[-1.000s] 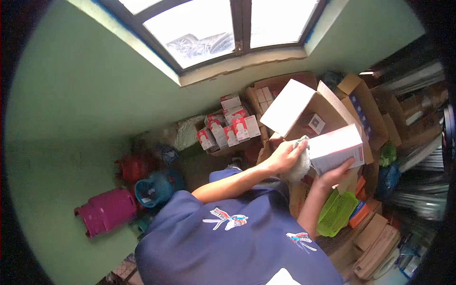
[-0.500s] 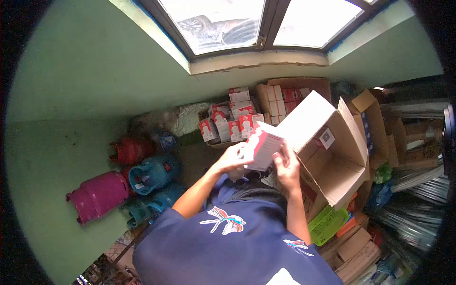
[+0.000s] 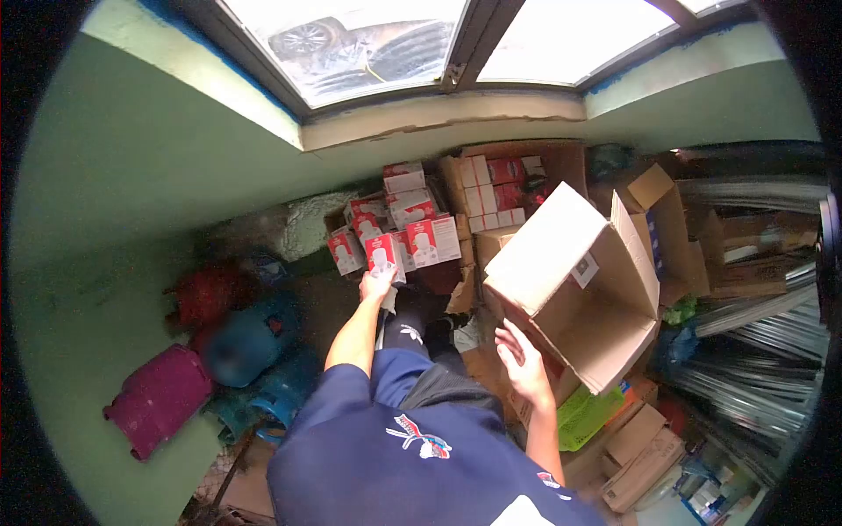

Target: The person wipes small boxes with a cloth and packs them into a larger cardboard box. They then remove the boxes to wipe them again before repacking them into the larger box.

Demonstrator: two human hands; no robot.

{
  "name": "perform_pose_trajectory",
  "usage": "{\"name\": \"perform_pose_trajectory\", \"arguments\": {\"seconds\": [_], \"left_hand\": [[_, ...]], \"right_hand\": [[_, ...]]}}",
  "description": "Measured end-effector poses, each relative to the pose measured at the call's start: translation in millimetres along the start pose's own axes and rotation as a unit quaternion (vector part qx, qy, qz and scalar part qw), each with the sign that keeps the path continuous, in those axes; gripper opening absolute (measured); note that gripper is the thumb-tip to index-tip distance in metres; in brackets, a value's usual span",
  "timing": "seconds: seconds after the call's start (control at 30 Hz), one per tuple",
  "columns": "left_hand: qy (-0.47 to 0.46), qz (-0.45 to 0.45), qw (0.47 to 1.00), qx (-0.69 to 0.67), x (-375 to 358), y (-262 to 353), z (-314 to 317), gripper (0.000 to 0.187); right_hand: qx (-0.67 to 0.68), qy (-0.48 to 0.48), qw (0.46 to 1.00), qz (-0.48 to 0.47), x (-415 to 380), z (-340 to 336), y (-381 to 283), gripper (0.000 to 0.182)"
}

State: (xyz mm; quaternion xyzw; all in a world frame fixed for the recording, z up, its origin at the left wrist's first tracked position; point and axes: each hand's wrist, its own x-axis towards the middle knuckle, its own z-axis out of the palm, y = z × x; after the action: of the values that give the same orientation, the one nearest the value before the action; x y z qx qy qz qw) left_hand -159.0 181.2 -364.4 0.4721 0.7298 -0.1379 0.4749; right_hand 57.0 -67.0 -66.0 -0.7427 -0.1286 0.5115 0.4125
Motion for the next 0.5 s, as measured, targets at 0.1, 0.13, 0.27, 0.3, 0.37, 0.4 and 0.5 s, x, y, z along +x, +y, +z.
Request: {"name": "perform_pose_trajectory", "arguments": {"seconds": [0.1,0.13,0.27,0.3,0.37,0.4,0.5], "left_hand": [[-0.039,0.046,0.997,0.037,35.9,1.0,28.3,0.112],[-0.043,0.012,0.996,0.073,39.2,3.8,33.1,0.114],[-0.047,0.018,0.997,0.066,37.7,8.9,34.8,0.103],[-0.044,0.019,0.996,0.072,38.9,7.7,32.7,0.098],[-0.022,0.048,0.995,0.09,37.7,4.6,27.5,0.084],[-0.021,0.063,0.994,0.085,39.7,-0.9,29.9,0.077],[-0.05,0.133,0.988,0.053,40.6,-18.9,29.8,0.068]], "right_hand": [[0.014,0.005,1.0,0.014,-3.1,-3.8,-4.5,0.053],[0.018,0.005,1.0,0.012,-3.8,-6.3,-10.4,0.052],[0.055,0.102,0.992,-0.058,4.4,-37.9,-39.4,0.033],[0.091,0.136,0.985,-0.048,10.9,-54.8,-42.3,0.031],[0.018,0.214,0.974,-0.074,35.8,-88.7,-34.3,0.028],[-0.08,0.255,0.961,-0.078,59.2,-109.4,-19.4,0.03],[-0.398,0.332,0.845,-0.132,128.1,-174.5,41.3,0.053]]}}
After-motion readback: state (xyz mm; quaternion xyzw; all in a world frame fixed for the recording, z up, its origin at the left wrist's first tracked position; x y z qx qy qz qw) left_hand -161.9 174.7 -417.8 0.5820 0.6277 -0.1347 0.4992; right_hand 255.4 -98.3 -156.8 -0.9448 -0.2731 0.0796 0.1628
